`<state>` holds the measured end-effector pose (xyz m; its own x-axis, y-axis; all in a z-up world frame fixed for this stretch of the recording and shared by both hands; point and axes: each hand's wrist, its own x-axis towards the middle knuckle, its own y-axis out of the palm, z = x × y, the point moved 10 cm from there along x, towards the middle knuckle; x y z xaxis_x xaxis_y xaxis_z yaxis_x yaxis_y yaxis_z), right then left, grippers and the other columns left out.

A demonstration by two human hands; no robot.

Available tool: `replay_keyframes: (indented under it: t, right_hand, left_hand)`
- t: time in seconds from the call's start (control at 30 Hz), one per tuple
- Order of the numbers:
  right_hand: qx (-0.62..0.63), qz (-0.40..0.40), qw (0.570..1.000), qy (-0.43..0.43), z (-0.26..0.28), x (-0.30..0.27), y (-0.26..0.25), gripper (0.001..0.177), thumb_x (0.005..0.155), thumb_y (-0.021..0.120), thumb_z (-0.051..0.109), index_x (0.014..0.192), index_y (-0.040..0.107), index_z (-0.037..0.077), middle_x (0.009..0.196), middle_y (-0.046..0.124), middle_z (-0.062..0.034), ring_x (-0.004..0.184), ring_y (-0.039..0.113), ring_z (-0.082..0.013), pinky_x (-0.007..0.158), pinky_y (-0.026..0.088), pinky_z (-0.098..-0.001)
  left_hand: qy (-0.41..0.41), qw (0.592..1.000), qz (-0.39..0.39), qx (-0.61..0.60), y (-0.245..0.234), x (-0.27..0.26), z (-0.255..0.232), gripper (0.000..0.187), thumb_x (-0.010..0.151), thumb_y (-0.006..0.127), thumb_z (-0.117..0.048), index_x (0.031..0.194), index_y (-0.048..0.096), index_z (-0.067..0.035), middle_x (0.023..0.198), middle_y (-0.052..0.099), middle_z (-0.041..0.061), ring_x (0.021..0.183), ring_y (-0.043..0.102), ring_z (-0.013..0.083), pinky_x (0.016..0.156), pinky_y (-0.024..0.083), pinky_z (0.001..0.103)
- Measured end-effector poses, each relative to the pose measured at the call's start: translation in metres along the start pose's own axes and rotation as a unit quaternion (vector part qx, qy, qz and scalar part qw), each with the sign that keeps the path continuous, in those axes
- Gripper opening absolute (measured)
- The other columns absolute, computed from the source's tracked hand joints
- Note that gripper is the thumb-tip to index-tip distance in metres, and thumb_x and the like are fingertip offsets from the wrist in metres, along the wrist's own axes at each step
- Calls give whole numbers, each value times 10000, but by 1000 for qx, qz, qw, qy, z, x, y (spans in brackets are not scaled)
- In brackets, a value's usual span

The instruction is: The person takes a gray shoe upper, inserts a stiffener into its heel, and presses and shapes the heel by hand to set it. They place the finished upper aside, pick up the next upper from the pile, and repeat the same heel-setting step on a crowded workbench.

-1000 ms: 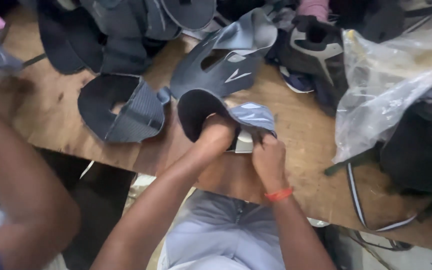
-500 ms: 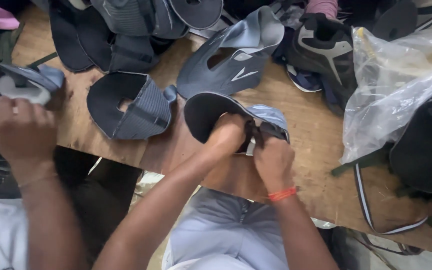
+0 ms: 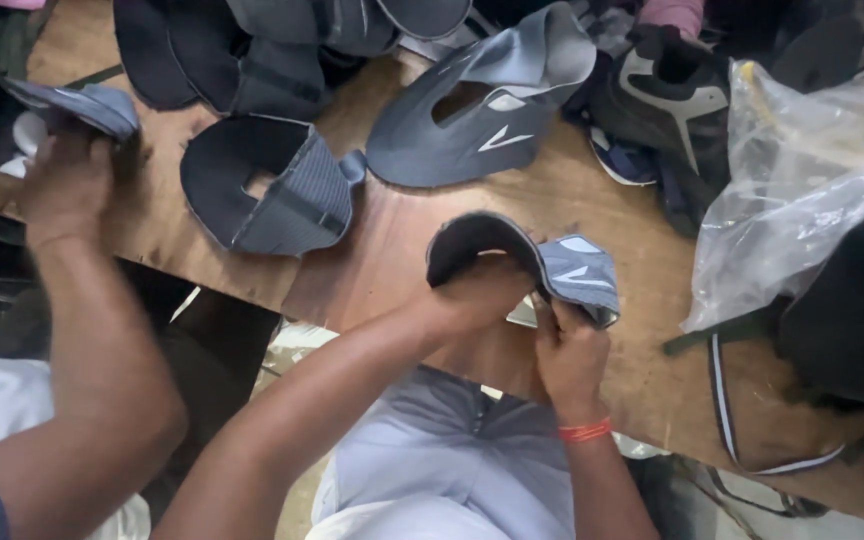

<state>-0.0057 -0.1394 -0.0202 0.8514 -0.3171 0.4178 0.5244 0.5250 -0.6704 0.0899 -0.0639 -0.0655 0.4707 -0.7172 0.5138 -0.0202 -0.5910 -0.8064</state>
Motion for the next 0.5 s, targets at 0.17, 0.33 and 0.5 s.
replay_keyframes:
  t: [0.17,0.33,0.5]
  right_hand:
    - [-7,16,1000,-10,-18,1,6,236,945,752,219,1119,732,61,915,704,-230,842,684,-456,659,519,-499]
    - [-12,103,995,-5,-44,6,20,377,867,709,157,1234,710,66,1006,703,-252,920,668,-456,768,527,-499]
    - [64,158,985,-40,-23,8,30,285,942,701,181,1205,704,69,1179,716,-231,1133,655,-435,926,525,-466]
  left_hand:
    - [-80,957,275,46,29,-9,6,317,855,617,-121,1139,716,-22,1145,729,207,1125,691,356,961,542,476]
    - [-46,994,100,18,-47,-7,-32,319,811,633,-149,1103,730,-65,1239,698,173,1316,574,352,1105,414,557]
    - [-34,999,4,-4,-85,4,-41,494,731,679,-266,1183,707,-69,1327,637,184,1347,486,413,1073,360,571]
